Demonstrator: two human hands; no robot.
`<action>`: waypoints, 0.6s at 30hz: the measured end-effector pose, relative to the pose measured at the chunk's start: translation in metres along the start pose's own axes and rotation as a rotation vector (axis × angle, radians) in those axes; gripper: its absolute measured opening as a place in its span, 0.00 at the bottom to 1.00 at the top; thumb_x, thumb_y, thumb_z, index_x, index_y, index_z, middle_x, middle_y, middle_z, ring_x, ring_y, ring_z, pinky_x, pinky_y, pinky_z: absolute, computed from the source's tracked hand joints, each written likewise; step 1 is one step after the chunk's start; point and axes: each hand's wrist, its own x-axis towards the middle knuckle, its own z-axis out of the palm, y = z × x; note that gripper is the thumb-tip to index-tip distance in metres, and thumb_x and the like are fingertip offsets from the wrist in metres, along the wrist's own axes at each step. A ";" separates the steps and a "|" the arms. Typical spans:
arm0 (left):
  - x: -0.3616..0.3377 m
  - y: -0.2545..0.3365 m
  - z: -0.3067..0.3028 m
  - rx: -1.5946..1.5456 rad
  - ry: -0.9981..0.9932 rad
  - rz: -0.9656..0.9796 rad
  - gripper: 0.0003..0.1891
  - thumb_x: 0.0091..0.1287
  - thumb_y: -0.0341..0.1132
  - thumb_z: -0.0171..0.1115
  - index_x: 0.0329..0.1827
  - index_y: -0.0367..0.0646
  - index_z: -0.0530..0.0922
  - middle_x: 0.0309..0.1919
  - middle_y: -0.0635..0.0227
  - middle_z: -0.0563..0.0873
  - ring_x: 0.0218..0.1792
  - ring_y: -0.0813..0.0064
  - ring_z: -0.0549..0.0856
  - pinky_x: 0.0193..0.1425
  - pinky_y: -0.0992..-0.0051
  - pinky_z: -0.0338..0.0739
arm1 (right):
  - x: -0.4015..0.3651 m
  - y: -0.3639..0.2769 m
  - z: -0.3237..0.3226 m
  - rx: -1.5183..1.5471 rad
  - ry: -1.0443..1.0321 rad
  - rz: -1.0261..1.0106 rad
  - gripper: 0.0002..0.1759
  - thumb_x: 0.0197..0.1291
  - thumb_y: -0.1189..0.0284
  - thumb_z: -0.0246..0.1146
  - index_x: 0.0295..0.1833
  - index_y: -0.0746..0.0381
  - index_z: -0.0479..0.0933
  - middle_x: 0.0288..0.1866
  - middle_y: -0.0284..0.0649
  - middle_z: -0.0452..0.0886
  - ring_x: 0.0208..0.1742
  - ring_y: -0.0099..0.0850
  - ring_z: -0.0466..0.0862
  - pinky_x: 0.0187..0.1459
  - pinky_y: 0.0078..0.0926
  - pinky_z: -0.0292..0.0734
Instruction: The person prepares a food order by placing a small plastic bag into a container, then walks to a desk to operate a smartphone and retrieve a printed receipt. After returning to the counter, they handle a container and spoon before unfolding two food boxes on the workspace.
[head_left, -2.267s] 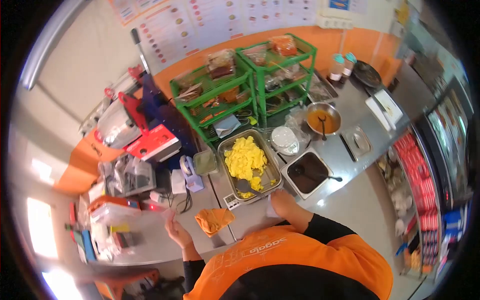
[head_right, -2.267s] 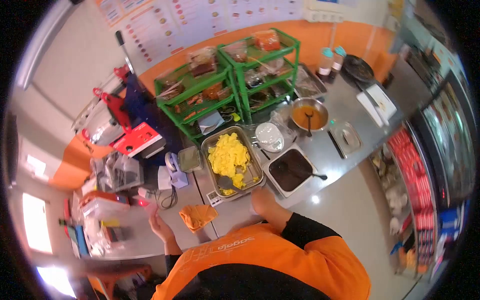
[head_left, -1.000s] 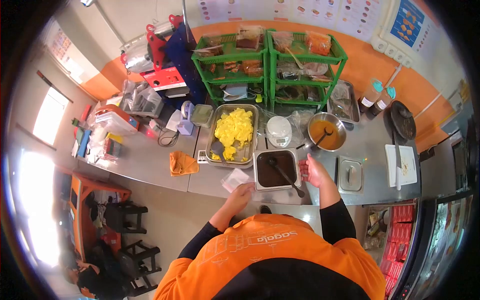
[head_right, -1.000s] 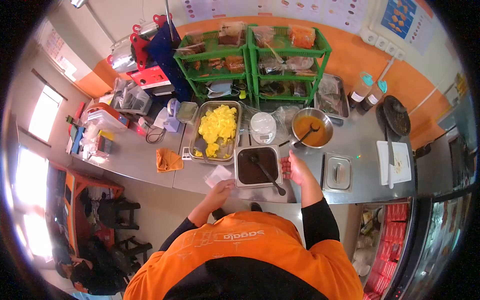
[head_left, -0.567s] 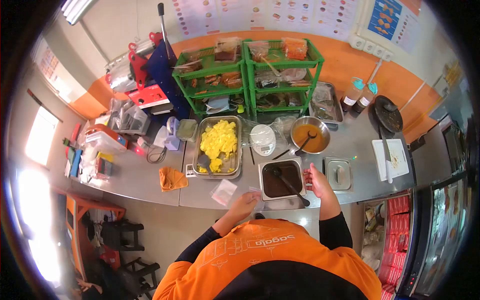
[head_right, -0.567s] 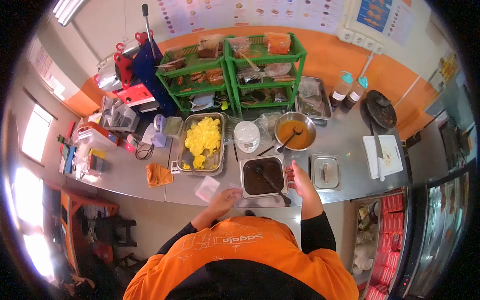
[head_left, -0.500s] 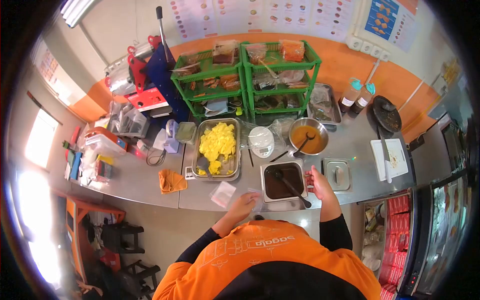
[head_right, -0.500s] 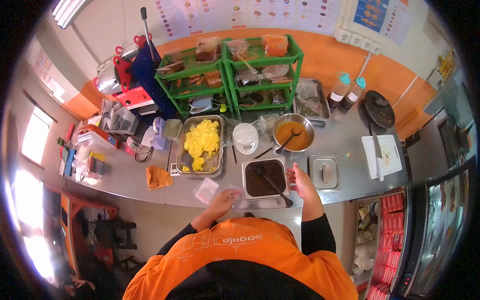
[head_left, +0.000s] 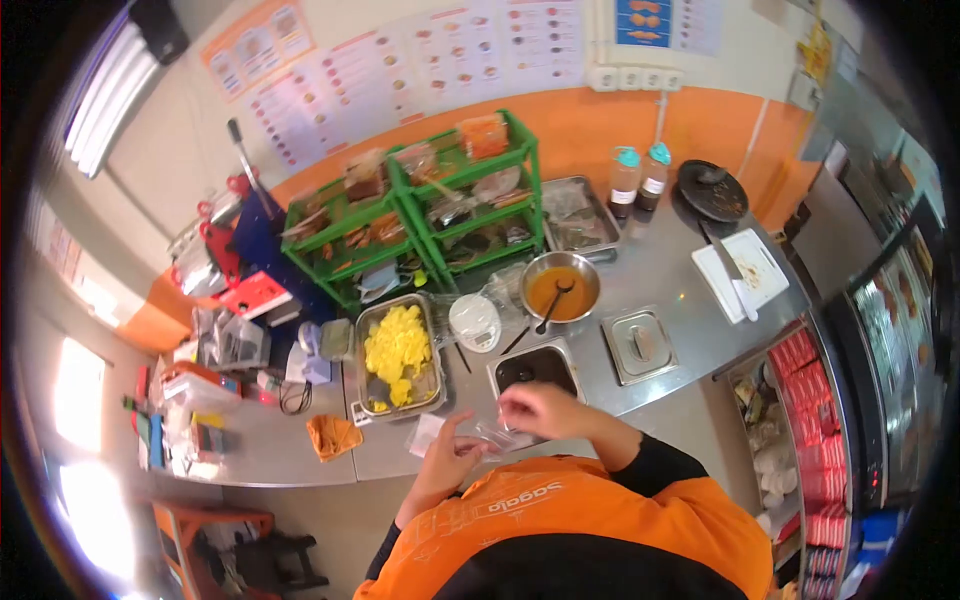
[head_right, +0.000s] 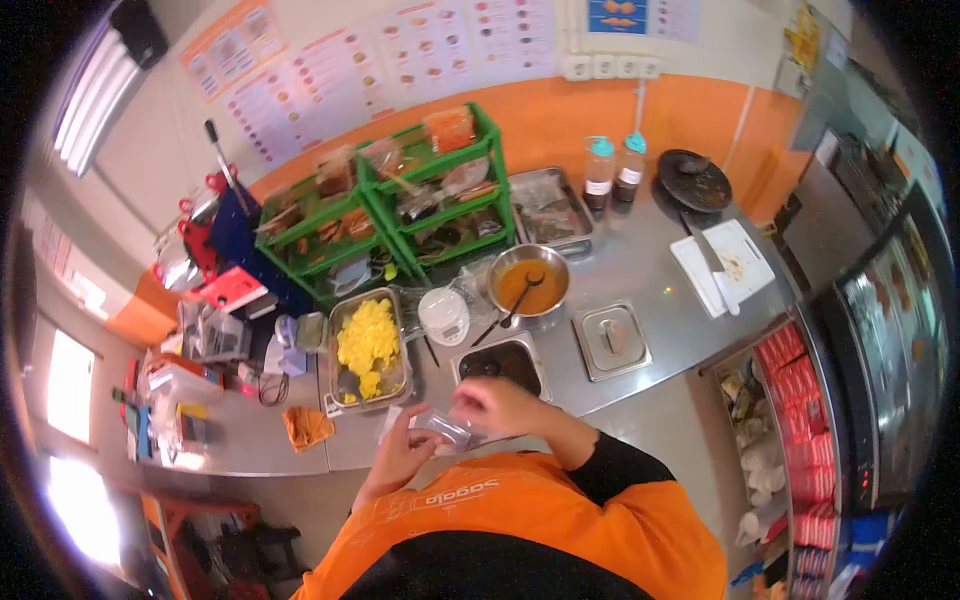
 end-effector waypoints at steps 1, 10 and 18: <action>0.003 -0.002 0.003 0.030 0.019 0.013 0.31 0.69 0.29 0.68 0.72 0.40 0.64 0.40 0.63 0.93 0.40 0.76 0.89 0.49 0.76 0.80 | 0.002 -0.002 0.010 0.050 -0.105 -0.011 0.15 0.66 0.65 0.68 0.50 0.64 0.79 0.38 0.49 0.85 0.39 0.40 0.86 0.41 0.36 0.80; 0.004 -0.023 0.012 0.140 0.081 0.068 0.20 0.68 0.29 0.68 0.61 0.40 0.72 0.38 0.59 0.92 0.43 0.67 0.90 0.48 0.70 0.80 | -0.005 0.008 0.032 0.044 -0.010 0.062 0.13 0.68 0.65 0.67 0.47 0.64 0.80 0.32 0.43 0.85 0.32 0.30 0.83 0.35 0.32 0.77; 0.008 -0.020 0.013 0.118 0.121 0.122 0.18 0.69 0.29 0.67 0.59 0.39 0.73 0.39 0.59 0.92 0.47 0.67 0.91 0.50 0.70 0.79 | -0.012 0.011 0.031 -0.005 0.084 -0.024 0.12 0.62 0.65 0.69 0.42 0.64 0.84 0.35 0.50 0.86 0.35 0.45 0.86 0.38 0.38 0.79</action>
